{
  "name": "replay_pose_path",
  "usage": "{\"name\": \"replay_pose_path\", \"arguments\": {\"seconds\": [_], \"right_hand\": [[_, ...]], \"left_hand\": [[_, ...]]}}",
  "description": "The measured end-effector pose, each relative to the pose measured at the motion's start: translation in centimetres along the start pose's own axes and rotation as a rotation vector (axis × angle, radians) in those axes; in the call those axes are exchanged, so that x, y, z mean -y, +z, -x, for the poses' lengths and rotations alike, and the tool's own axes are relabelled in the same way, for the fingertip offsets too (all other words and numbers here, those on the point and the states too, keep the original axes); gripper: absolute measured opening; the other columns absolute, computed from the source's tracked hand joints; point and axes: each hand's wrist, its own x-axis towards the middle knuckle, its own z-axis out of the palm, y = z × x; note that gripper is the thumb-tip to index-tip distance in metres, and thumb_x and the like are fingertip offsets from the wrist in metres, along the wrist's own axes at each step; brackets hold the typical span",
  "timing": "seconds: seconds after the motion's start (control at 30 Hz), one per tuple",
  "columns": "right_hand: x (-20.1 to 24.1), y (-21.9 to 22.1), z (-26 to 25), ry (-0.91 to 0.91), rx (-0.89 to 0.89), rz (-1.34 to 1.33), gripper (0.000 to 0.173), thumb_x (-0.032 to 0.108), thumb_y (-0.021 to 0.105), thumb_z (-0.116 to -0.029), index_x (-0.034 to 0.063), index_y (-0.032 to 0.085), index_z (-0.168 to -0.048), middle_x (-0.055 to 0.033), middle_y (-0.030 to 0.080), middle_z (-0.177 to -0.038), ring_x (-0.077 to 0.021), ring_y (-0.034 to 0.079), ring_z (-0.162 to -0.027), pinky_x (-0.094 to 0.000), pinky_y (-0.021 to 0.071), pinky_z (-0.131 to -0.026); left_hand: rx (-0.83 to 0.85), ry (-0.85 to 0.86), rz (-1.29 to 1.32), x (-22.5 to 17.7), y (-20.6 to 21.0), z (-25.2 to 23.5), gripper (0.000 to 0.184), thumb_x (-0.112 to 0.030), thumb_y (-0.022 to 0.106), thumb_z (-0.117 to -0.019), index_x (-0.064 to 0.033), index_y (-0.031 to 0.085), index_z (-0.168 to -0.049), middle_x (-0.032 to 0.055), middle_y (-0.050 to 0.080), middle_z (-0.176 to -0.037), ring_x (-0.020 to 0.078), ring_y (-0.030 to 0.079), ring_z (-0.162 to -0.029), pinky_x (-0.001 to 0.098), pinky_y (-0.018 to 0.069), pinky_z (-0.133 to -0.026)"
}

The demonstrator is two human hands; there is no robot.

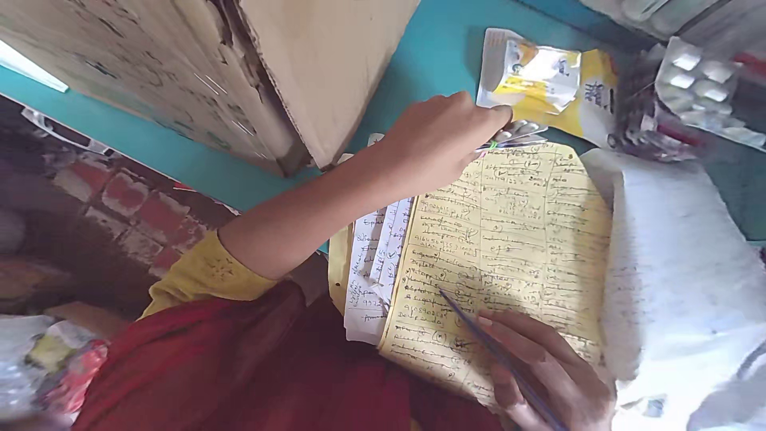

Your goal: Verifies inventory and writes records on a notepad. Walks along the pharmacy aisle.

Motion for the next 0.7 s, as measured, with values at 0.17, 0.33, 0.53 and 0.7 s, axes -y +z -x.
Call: {"name": "replay_pose_path", "arguments": {"seconds": [0.17,0.33,0.53,0.7], "right_hand": [[-0.3,0.4,-0.3,-0.005,-0.021,-0.024,0.037,0.04,0.045,-0.1059,0.0167,0.069,-0.122,-0.0008,0.072,-0.114,-0.0092,0.062,-0.116,-0.0237,0.0457,-0.104],[-0.6,0.6,-0.9,-0.004,-0.018,-0.036,0.038,0.041,0.046,-0.1062,0.0168,0.069,-0.123,-0.0006,0.073,-0.113,-0.0098,0.062,-0.116,-0.0232,0.0463,-0.102],[-0.8,0.6,-0.7,0.01,-0.028,-0.121,0.035,0.041,0.049,-0.1052,0.0172,0.068,-0.123,-0.0004,0.071,-0.118,-0.0088,0.062,-0.118,-0.0227,0.0481,-0.101],[-1.0,0.6,-0.7,-0.013,-0.029,-0.18,0.031,0.036,0.05,-0.1043,0.0178,0.068,-0.121,0.0014,0.071,-0.12,-0.0092,0.062,-0.12,-0.0244,0.0475,-0.104]], "left_hand": [[0.052,-0.046,-0.038,-0.3,-0.5,0.0,0.03,-0.015,0.057,-0.1038,-0.0064,0.061,-0.132,0.0175,0.069,-0.096,0.0358,0.067,-0.091,0.0507,0.0513,-0.078],[0.053,-0.066,-0.071,-0.2,-0.5,0.0,0.03,-0.015,0.057,-0.1037,-0.0066,0.06,-0.132,0.0183,0.069,-0.098,0.038,0.068,-0.094,0.0528,0.0513,-0.077],[0.021,0.007,-0.073,0.1,-0.2,0.1,0.033,-0.008,0.057,-0.1019,-0.0062,0.059,-0.135,0.0186,0.069,-0.099,0.0382,0.068,-0.094,0.0519,0.052,-0.077],[0.042,0.014,-0.083,0.0,-0.3,0.1,0.035,-0.008,0.056,-0.1025,-0.006,0.059,-0.137,0.0196,0.069,-0.101,0.0391,0.068,-0.096,0.0524,0.0518,-0.08]]}}
